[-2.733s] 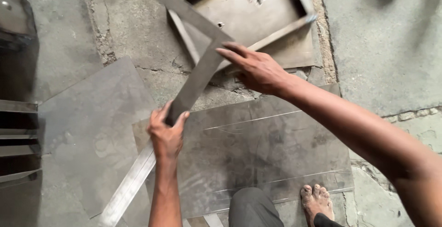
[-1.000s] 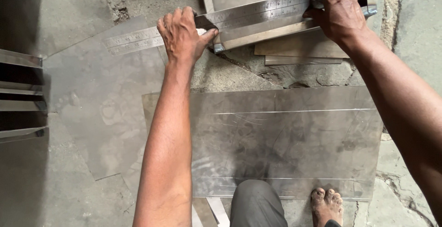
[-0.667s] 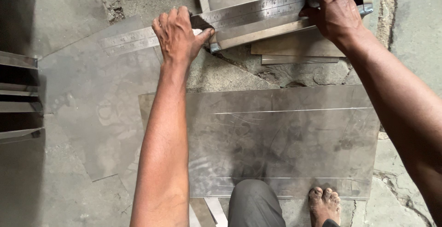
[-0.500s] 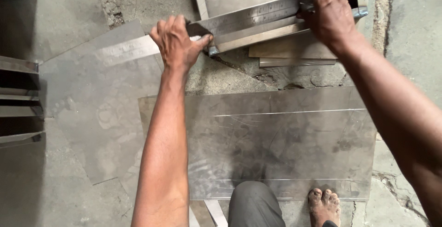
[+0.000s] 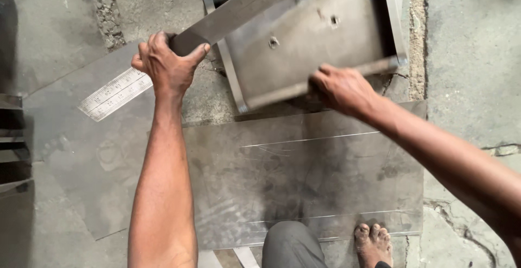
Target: The person uses a metal square ruler and a white marker to draw straight lines on a large metal sheet. They position the ruler at various angles to create intersecting lines and then flip the sheet to mark the other side.
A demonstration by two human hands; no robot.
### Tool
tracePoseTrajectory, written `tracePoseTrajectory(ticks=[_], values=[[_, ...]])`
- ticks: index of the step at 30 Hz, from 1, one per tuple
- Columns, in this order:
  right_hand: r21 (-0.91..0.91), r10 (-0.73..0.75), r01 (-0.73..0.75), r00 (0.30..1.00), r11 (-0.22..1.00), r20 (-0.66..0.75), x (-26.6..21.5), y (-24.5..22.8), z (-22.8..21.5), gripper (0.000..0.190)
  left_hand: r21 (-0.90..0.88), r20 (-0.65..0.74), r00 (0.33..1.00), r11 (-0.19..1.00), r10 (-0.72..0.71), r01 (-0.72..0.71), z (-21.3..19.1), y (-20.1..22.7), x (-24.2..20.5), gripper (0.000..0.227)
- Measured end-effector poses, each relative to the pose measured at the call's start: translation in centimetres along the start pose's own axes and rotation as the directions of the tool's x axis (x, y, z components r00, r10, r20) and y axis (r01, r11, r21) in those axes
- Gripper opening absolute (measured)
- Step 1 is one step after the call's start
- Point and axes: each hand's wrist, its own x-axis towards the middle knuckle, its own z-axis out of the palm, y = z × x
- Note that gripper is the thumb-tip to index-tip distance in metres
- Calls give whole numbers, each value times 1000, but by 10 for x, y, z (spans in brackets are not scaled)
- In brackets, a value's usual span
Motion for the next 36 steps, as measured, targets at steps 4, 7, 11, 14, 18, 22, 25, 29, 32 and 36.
tracePoseTrajectory(ticks=[4,7,11,14,18,22,25,29,32,36], values=[[98,-11,21,995,995,-97,-30,-11,2,22,-19,-35,998,999,43,-44,13,0,0,76],[82,10,-2,995,997,-98,-34,-13,3,21,-30,-50,994,995,92,-94,23,0,0,75],[77,16,-9,996,997,-91,-33,-13,3,20,-39,-25,993,993,112,-113,33,0,11,79],[80,17,-8,994,997,-110,-34,-13,5,20,-29,-27,987,987,160,-161,36,-1,20,79],[81,10,2,990,997,-138,-35,-12,9,20,-12,-31,980,980,196,-197,43,3,32,84],[39,9,-3,990,999,-143,-34,-9,11,22,5,-7,986,986,169,-169,50,6,45,83],[26,-6,10,987,1000,-159,-34,-11,11,26,42,-36,978,978,205,-203,54,5,58,85],[16,-12,15,987,1000,-158,-33,-10,11,34,19,-23,985,986,169,-169,56,5,66,82],[20,-19,23,986,1000,-167,-32,-10,13,36,32,-33,982,982,185,-184,59,3,72,80],[17,-7,10,988,1000,-157,-33,-9,14,34,28,-33,981,981,193,-192,64,-1,75,82]])
